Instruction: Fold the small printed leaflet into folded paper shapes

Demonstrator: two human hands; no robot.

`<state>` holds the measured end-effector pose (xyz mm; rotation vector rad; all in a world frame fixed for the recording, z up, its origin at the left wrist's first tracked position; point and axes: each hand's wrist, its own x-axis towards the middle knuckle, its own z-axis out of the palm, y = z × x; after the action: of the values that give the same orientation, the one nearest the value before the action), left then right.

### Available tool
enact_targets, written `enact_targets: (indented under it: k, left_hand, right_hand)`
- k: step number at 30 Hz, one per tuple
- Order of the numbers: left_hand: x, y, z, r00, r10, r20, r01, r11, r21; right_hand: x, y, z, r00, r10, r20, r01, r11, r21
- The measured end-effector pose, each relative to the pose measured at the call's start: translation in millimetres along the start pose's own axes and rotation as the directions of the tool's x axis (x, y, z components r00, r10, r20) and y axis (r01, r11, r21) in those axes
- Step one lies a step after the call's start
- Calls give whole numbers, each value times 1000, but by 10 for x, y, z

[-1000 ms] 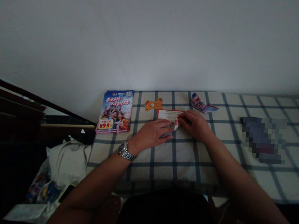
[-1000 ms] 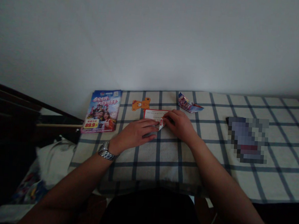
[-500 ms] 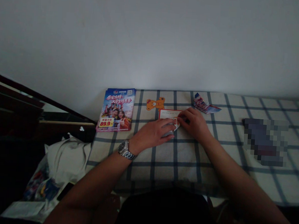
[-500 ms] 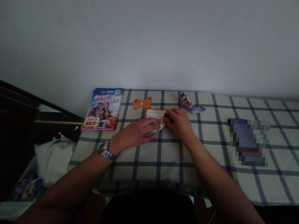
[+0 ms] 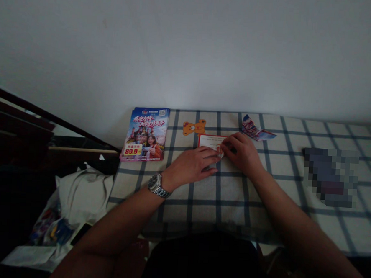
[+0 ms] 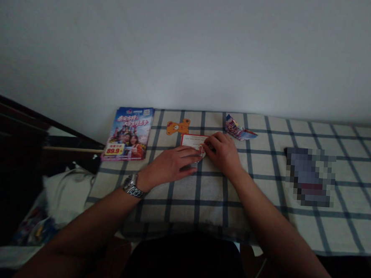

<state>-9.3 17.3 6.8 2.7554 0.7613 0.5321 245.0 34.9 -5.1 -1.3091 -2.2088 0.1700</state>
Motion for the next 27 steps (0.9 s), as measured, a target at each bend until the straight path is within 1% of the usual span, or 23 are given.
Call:
enact_targets:
  k: [4,8,11,16,21,27]
  left_hand:
    - [0,-4,15,1000,-6,-4,6,1000,-4]
    - [5,1,7,1000,-5,-8,5,1000,-16]
    - [6,6,-2,1000,-12,-5,12,1000,-14]
    - [0,2,6,1000,-9,-10,9,1000,-3]
    - [-2,7,3,1000,-5,3,5,1000,3]
    - [-8,18,-17,1000,6,5,-6,1000,12]
  right_hand:
    - [-31,-61,-92,997,-82,15,82,996,-33]
    - [-88,-126,-210,980,-174,100,176,984,-14]
    - [-158,-133,-259,960,-230,161,230,973,22]
    - [-258,-77,-228,950,-253,184,250,967,43]
    - [-307,-30,-169,952,-252,172,247,968,51]
    - [-321,-38,-160,959,-244,147,234,969,84]
